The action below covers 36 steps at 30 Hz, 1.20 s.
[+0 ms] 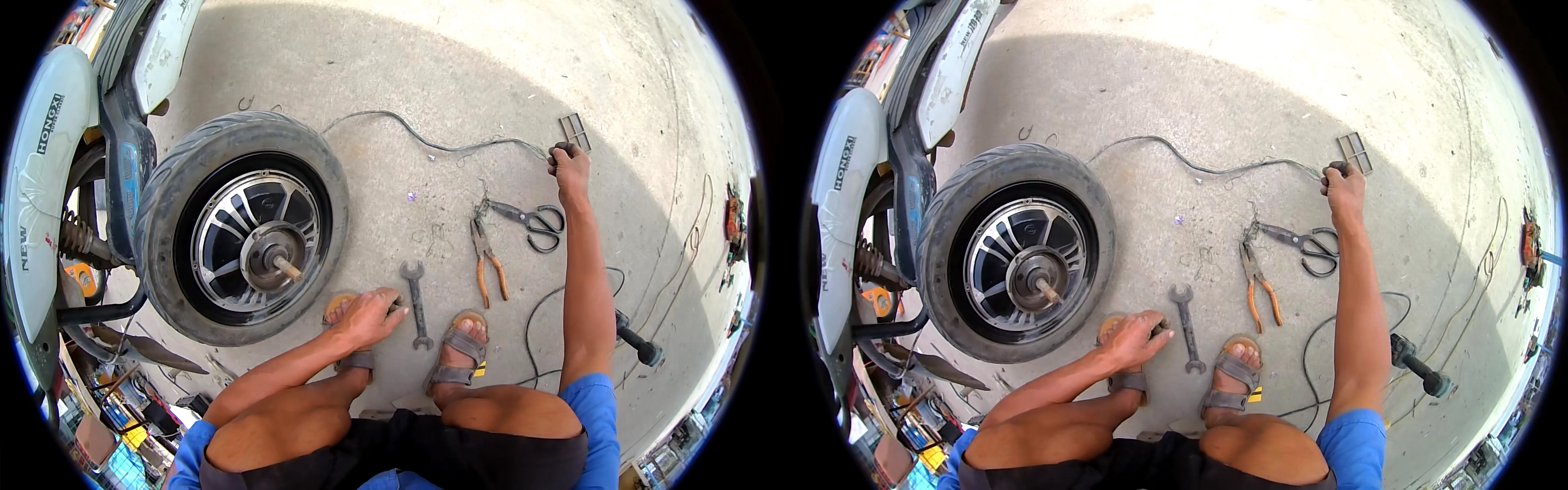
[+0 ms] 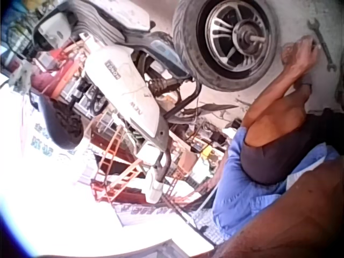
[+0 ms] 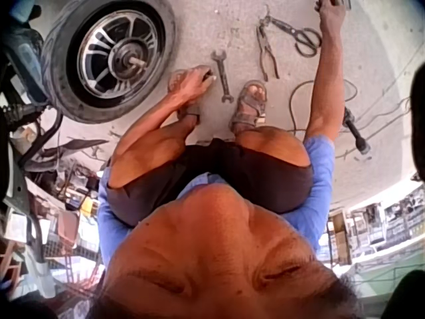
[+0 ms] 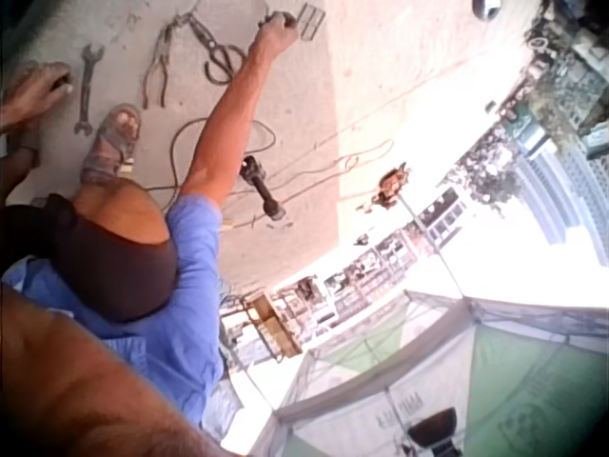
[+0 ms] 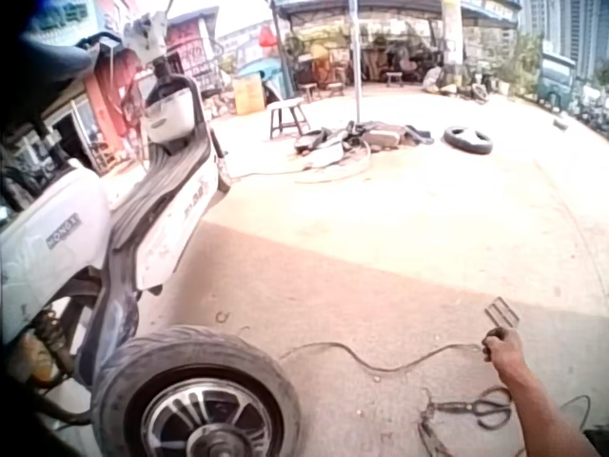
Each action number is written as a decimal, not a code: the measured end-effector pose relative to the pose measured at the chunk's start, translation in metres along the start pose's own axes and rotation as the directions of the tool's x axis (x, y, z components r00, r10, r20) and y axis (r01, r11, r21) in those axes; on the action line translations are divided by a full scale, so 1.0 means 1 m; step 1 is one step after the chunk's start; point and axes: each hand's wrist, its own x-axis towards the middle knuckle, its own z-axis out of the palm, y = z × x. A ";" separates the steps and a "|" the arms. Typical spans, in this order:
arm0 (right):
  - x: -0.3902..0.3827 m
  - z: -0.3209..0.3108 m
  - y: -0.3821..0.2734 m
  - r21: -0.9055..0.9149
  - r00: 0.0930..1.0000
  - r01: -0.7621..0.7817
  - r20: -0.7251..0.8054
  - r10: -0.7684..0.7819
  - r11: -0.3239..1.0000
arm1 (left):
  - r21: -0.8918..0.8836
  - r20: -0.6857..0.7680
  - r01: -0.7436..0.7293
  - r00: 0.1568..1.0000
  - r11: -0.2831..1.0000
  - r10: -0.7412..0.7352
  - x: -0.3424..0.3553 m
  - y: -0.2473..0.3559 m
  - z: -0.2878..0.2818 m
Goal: The person uses a power drill to remove a bolt from a scooter wheel. They then use a hammer to tap the wheel hub and inspect the tire and rim by rotating it.
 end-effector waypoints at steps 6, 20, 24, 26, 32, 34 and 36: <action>0.020 -0.077 0.056 -0.778 0.945 0.142 -0.079 -0.318 0.612 | -0.018 -0.007 0.003 1.000 1.000 -0.003 -0.001 0.000 0.005; -0.128 0.000 0.009 -0.481 0.887 0.460 0.268 -0.375 0.746 | 0.057 0.013 0.006 1.000 0.998 -0.007 0.001 0.006 0.024; -0.251 0.045 0.018 -0.506 0.657 0.571 0.754 0.010 0.647 | 0.059 0.027 -0.023 0.999 0.998 0.021 0.004 0.011 0.025; -0.281 0.051 0.023 -0.453 0.532 0.648 0.844 0.061 0.612 | 0.054 0.020 -0.028 0.999 0.998 0.027 0.002 0.014 0.028; -0.319 0.058 0.060 -0.510 0.619 0.611 0.784 0.036 0.605 | 0.064 0.006 -0.023 1.000 0.998 0.023 -0.006 0.023 0.034; -0.320 0.055 0.063 -0.530 0.653 0.592 0.757 0.024 0.607 | 0.094 0.022 -0.014 1.000 0.995 0.011 -0.007 0.023 0.038; -0.310 0.052 0.054 -0.557 0.696 0.555 0.717 0.021 0.617 | 0.108 0.036 0.007 0.999 0.994 -0.011 -0.008 0.025 0.039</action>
